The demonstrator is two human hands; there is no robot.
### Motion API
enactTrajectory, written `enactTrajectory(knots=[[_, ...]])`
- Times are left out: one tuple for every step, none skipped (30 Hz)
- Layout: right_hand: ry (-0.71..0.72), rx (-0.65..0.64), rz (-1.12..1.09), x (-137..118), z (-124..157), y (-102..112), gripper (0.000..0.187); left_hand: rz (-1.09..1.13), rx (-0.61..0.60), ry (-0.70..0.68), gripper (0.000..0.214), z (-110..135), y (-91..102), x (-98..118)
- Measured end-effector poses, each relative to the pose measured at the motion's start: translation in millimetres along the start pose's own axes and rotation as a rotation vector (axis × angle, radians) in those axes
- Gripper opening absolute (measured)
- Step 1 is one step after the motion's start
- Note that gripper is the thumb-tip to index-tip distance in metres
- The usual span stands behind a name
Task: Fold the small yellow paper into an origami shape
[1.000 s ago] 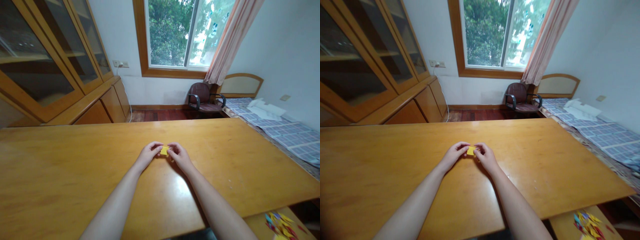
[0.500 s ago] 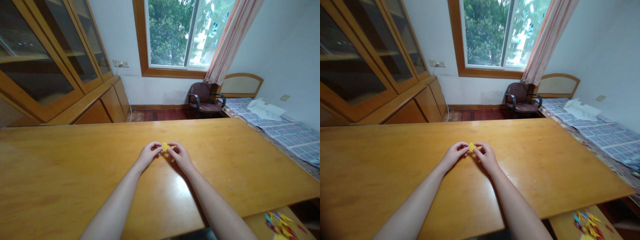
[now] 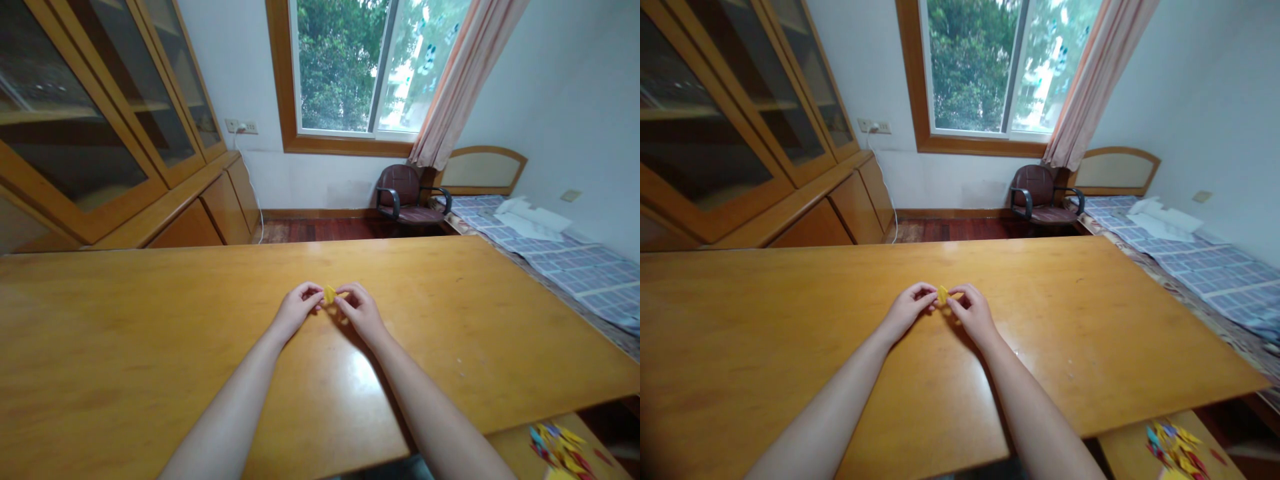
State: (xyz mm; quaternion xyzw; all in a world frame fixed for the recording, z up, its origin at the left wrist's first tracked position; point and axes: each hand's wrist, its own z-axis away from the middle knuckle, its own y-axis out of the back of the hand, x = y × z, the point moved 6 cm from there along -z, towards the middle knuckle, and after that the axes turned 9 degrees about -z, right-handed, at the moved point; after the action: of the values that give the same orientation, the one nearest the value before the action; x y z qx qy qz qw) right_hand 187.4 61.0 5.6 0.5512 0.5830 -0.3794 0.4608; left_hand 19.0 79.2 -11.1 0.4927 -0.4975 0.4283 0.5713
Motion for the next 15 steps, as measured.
enactTrajectory(knots=[[0.031,0.004,0.018,-2.2,-0.6,0.3,0.014,-0.005,0.002,-0.002,0.029,0.1,0.1,0.2],[0.067,0.007,0.038,-4.5,-1.3,0.5,0.012,-0.010,0.007,-0.003,0.029,0.2,0.4,0.3],[0.102,0.007,0.058,-6.4,-1.9,0.5,0.011,-0.013,0.011,-0.003,0.028,0.2,0.7,0.3],[0.130,0.001,0.074,-7.5,-2.4,0.1,0.011,-0.013,0.016,-0.003,0.028,0.1,1.0,0.4],[0.142,-0.005,0.079,-7.5,-3.0,-0.4,0.011,-0.013,0.020,-0.004,0.028,0.1,1.3,0.5],[0.142,-0.016,0.077,-6.6,-3.4,-1.1,0.013,-0.012,0.021,-0.004,0.029,0.0,1.4,0.7],[0.133,-0.019,0.075,-5.1,-3.8,-1.4,0.014,-0.014,0.021,-0.005,0.029,0.0,1.4,1.0],[0.121,-0.024,0.070,-3.6,-4.0,-1.8,0.016,-0.017,0.018,-0.005,0.028,0.1,1.2,1.4],[0.110,-0.028,0.063,-2.4,-4.1,-2.1,0.017,-0.022,0.016,-0.006,0.029,0.3,1.0,1.8],[0.098,-0.032,0.057,-1.5,-4.2,-2.3,0.018,-0.023,0.016,-0.008,0.029,0.5,1.0,2.3],[0.091,-0.027,0.056,-1.3,-4.2,-1.8,0.019,-0.021,0.017,-0.011,0.030,0.7,0.9,2.6],[0.084,-0.023,0.056,-1.3,-4.2,-1.3,0.020,-0.016,0.020,-0.017,0.031,0.9,1.1,2.9],[0.077,-0.019,0.055,-1.7,-4.3,-0.6,0.020,-0.017,0.027,-0.028,0.032,1.0,1.5,3.3],[0.069,-0.014,0.048,-2.1,-4.4,0.2,0.021,-0.026,0.036,-0.046,0.033,1.2,2.1,3.9],[0.058,-0.011,0.039,-2.3,-4.5,1.2,0.022,-0.044,0.047,-0.072,0.033,1.4,2.8,4.9]])
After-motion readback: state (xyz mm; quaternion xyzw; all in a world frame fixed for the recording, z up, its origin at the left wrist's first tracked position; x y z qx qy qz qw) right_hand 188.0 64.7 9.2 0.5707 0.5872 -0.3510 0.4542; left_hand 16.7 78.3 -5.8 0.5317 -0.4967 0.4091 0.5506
